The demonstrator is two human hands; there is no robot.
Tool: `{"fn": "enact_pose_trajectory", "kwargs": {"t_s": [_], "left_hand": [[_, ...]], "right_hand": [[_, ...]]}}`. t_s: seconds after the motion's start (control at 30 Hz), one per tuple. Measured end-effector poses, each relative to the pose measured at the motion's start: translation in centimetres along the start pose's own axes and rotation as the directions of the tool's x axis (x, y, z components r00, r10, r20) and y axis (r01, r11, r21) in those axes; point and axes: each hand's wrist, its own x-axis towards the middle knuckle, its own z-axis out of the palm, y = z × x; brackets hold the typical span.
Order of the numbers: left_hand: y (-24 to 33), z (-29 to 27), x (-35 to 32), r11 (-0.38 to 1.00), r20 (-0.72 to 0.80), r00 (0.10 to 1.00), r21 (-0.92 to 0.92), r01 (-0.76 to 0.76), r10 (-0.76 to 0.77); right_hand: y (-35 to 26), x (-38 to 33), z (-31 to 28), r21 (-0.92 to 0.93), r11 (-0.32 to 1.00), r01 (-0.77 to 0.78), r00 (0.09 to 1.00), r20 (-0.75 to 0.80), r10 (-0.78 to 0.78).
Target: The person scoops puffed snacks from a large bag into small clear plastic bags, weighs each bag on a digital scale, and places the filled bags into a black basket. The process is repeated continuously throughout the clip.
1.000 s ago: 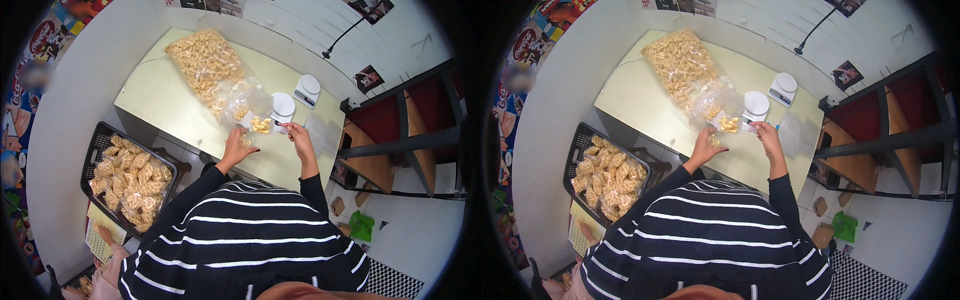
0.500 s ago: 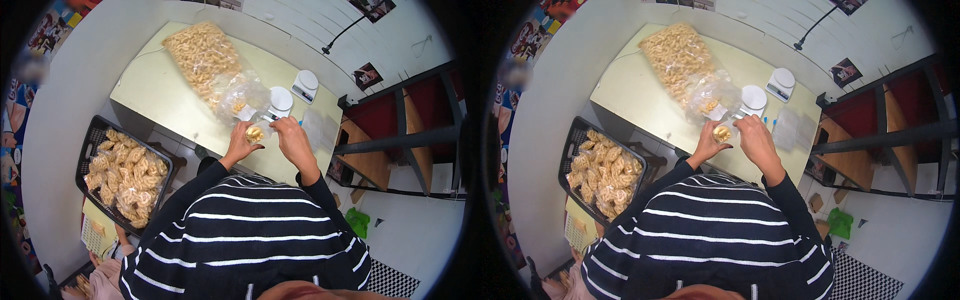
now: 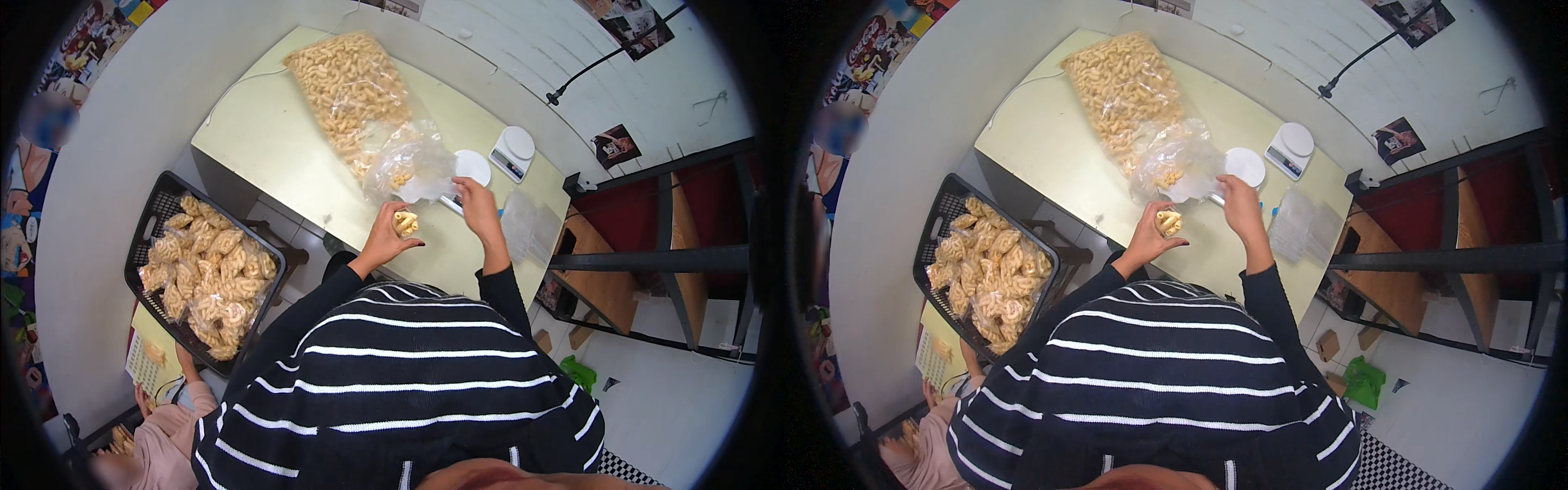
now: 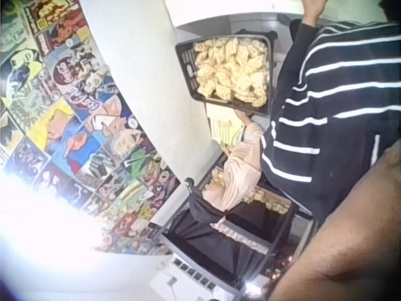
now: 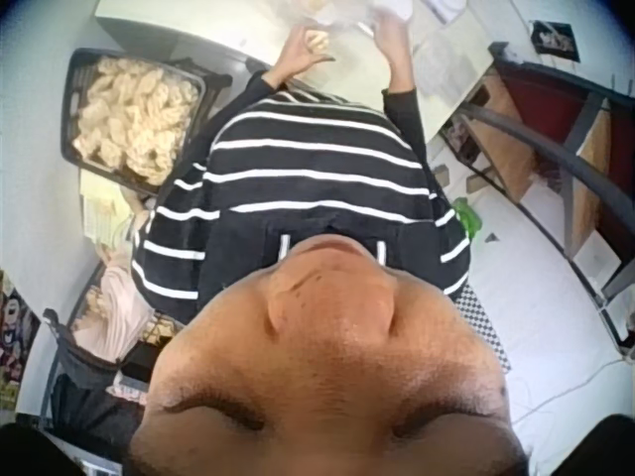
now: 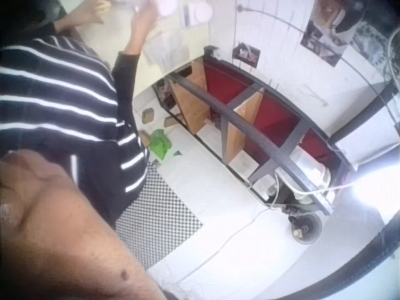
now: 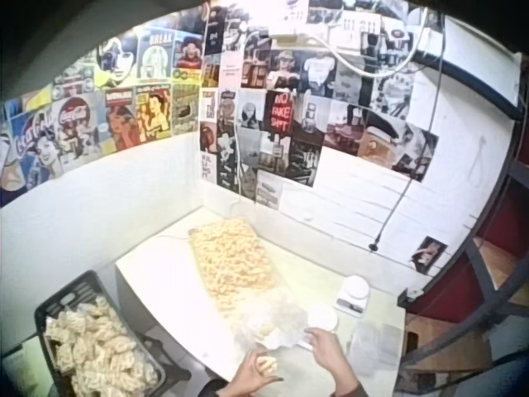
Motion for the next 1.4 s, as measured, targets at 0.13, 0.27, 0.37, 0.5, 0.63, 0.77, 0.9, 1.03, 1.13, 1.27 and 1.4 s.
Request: {"fn": "enact_pose_trajectory", "kwargs": {"t_s": [0.13,0.27,0.37,0.5,0.63,0.77,0.9,1.03,1.13,1.27,1.4], "left_hand": [[-0.7,-0.5,0.0,1.0,0.081,0.997,-0.006,0.017,-0.016],[0.1,-0.5,0.1,0.998,0.161,0.987,-0.052,0.029,-0.021],[0.9,0.1,0.6,0.959,0.257,0.962,-0.235,0.157,-0.094],[1.6,0.9,1.4,0.945,0.289,0.957,-0.306,0.118,-0.026],[1.8,1.1,1.7,0.998,0.2,0.979,-0.067,-0.011,0.024],[1.8,1.7,1.9,0.973,0.129,0.971,-0.081,0.214,-0.203],[0.8,2.4,1.9,0.985,0.054,0.983,-0.004,0.175,-0.174],[0.7,3.0,1.7,0.981,-0.015,0.982,-0.035,0.189,-0.189],[1.6,2.9,1.8,0.99,0.03,1.0,0.14,0.001,-0.005],[1.8,1.6,2.5,0.986,0.012,0.992,0.114,0.123,-0.125],[2.2,1.6,3.1,0.99,0.086,0.992,0.112,0.08,-0.09]], "right_hand": [[-0.1,-1.0,2.3,-0.276,0.932,0.235,0.97,0.005,-0.243],[-1.2,-1.9,2.4,0.092,0.99,0.108,0.943,0.306,-0.131],[-1.0,-2.7,2.1,0.147,0.989,0.008,0.943,0.329,-0.057],[0.9,-3.3,1.5,0.189,0.975,-0.119,0.956,0.285,0.061],[1.8,-4.2,1.0,0.199,0.97,-0.142,0.987,0.103,0.123],[2.1,-4.8,1.0,0.254,0.952,-0.169,0.985,0.01,0.172],[2.1,-5.5,1.5,0.31,0.927,-0.21,0.978,0.061,0.202],[3.1,-5.7,1.4,0.266,0.937,-0.228,0.971,-0.011,0.239],[3.1,-6.0,1.7,0.235,0.944,-0.231,0.972,0.009,0.235],[2.3,-6.2,1.5,0.228,0.936,-0.27,0.963,0.047,0.266],[2.0,-6.1,1.2,0.254,0.922,-0.293,0.956,0.073,0.284]]}}
